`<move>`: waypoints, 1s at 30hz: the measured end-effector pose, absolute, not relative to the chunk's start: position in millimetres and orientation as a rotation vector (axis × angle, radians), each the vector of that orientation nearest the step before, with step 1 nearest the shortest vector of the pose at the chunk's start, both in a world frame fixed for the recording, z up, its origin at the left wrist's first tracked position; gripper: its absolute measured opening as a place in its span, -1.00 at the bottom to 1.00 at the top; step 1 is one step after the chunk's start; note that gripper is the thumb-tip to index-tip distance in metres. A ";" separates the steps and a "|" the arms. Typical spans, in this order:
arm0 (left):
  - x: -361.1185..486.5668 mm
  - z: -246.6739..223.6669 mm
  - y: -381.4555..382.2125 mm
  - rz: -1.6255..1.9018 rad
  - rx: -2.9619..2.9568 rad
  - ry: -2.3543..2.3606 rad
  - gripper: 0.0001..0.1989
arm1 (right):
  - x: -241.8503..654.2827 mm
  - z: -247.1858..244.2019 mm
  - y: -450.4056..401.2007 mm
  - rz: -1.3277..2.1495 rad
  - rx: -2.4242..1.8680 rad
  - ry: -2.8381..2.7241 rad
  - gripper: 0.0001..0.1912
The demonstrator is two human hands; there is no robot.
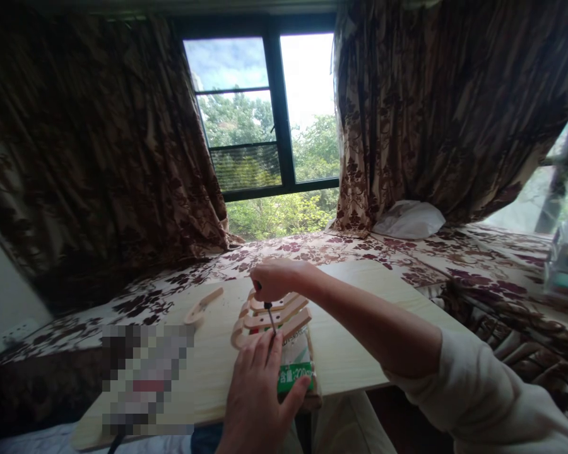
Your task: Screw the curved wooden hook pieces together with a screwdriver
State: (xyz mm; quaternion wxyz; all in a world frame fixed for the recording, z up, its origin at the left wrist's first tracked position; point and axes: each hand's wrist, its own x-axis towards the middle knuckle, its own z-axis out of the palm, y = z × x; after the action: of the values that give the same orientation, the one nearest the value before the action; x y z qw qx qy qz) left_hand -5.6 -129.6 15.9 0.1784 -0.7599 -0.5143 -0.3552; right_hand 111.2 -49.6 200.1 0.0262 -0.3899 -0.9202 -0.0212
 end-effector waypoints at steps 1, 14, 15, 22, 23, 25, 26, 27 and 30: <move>-7.6 15.0 -128.9 -0.981 -2.161 -1.431 -0.31 | 112.4 200.8 -50.2 -0.061 -1.192 -2.849 -0.78; -10.2 12.6 -128.7 -0.904 -2.157 -1.364 -0.33 | 122.3 192.6 -45.1 -0.018 -1.238 -2.783 -0.72; -12.5 11.8 -127.4 -0.875 -2.158 -1.345 -0.33 | 122.6 193.2 -45.0 -0.021 -1.245 -2.778 -0.71; -16.7 6.9 -121.3 -0.851 -2.136 -1.296 -0.31 | 128.8 200.8 -55.4 0.048 -1.170 -2.861 -0.77; -16.5 6.8 -121.3 -0.850 -2.135 -1.297 -0.31 | 128.8 200.3 -56.6 0.051 -1.169 -2.865 -0.78; -16.3 6.9 -121.5 -0.848 -2.134 -1.300 -0.31 | 127.9 198.2 -57.4 0.050 -1.175 -2.860 -0.78; -16.4 7.0 -121.6 -0.847 -2.134 -1.300 -0.30 | 127.1 196.8 -57.1 0.046 -1.181 -2.854 -0.78; -16.5 7.0 -121.7 -0.845 -2.135 -1.301 -0.30 | 126.3 195.4 -56.3 0.044 -1.188 -2.847 -0.78; -16.9 6.8 -121.7 -0.842 -2.142 -1.314 -0.30 | 124.3 191.9 -52.8 0.030 -1.219 -2.827 -0.75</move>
State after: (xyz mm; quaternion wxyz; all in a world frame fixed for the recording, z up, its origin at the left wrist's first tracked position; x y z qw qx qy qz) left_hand -16.9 -121.7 6.8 0.2432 -0.7839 -0.4809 -0.3083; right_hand 124.3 -52.8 191.9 0.0316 -0.3958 -0.9177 0.0099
